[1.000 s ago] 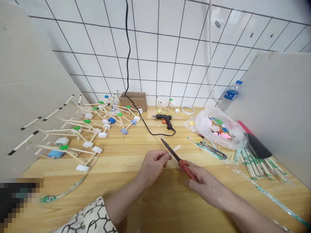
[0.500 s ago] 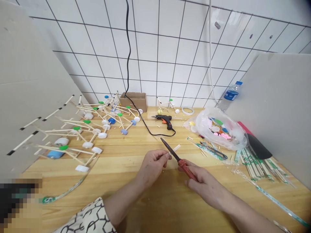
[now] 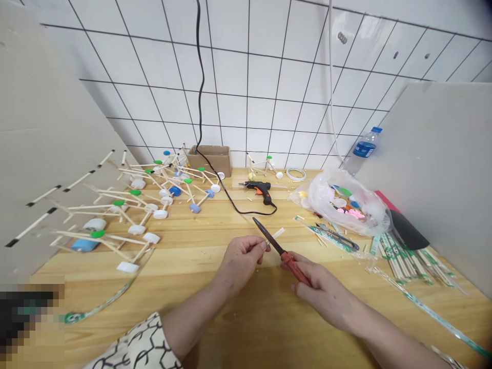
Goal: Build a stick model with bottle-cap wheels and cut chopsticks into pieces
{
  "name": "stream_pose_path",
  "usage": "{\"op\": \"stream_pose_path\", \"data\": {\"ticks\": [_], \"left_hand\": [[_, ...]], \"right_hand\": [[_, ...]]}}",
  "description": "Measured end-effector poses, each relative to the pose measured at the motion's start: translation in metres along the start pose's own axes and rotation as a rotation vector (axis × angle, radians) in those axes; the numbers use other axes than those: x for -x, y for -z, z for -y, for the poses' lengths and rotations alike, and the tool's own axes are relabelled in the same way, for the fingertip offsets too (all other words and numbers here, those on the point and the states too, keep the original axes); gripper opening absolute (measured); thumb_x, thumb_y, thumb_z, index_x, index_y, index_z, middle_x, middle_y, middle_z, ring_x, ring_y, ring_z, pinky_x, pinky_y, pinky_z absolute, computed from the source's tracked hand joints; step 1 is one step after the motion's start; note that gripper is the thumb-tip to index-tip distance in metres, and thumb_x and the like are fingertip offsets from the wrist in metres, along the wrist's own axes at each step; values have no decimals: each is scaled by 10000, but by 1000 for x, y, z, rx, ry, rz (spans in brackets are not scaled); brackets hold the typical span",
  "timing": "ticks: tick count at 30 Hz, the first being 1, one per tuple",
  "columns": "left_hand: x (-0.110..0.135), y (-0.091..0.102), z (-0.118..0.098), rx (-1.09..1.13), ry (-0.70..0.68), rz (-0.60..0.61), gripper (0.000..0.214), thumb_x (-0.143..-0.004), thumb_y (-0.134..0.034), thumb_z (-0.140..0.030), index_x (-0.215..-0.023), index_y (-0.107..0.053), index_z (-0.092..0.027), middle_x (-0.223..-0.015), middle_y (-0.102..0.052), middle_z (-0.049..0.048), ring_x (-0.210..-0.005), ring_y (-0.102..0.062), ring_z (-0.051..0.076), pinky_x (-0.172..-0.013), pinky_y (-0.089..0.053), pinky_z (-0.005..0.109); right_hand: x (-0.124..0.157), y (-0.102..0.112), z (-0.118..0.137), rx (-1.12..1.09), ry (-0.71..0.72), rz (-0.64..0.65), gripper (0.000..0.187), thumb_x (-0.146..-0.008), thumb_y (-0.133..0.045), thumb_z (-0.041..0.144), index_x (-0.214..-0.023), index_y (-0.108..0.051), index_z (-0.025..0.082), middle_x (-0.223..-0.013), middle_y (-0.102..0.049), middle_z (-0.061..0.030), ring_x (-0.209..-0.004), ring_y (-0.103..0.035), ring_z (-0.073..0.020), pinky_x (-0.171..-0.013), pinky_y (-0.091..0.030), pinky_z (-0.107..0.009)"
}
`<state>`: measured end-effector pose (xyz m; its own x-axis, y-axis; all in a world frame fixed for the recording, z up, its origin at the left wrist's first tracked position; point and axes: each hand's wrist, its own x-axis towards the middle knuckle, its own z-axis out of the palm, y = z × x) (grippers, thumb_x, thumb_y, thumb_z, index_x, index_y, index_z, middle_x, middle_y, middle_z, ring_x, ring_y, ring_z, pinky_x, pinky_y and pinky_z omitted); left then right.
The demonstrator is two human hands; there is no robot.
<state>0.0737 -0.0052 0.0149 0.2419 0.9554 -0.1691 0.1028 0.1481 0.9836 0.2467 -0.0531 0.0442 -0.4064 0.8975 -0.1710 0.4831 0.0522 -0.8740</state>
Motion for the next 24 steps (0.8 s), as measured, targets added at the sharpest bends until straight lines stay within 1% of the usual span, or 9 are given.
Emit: {"op": "stream_pose_path", "data": {"ticks": [7, 15, 21, 24], "left_hand": [[0, 0, 0, -28, 4, 1, 243, -735, -501, -342, -681, -606, -130, -490, -407, -46, -483, -318, 94, -471, -242, 217], [1, 0, -1, -15, 2, 3, 241, -736, -509, -343, -678, -612, -132, -487, -408, -47, -483, -324, 95, -469, -249, 215], [1, 0, -1, -7, 8, 4, 248, -730, -525, -356, -670, -615, -133, -482, -405, -49, -467, -327, 93, -463, -248, 215], [1, 0, -2, -11, 8, 6, 245, -734, -518, -351, -673, -613, -133, -482, -405, -48, -468, -324, 92, -461, -246, 215]], "right_hand": [[-2, -1, 0, 12, 3, -5, 136, -679, -382, 57, -676, -425, 186, -882, -465, -8, -824, -483, -157, -736, -378, -258], [1, 0, 0, 25, 6, -2, 156, -675, -381, 51, -711, -452, 185, -903, -476, -14, -844, -487, -164, -751, -386, -266], [0, -1, 0, 51, 4, -18, 145, -680, -394, 65, -713, -455, 193, -849, -466, -7, -794, -486, -160, -714, -392, -261], [-1, -2, -1, 35, 0, -28, 175, -671, -394, 66, -756, -487, 187, -866, -480, -13, -811, -489, -166, -725, -390, -265]]}}
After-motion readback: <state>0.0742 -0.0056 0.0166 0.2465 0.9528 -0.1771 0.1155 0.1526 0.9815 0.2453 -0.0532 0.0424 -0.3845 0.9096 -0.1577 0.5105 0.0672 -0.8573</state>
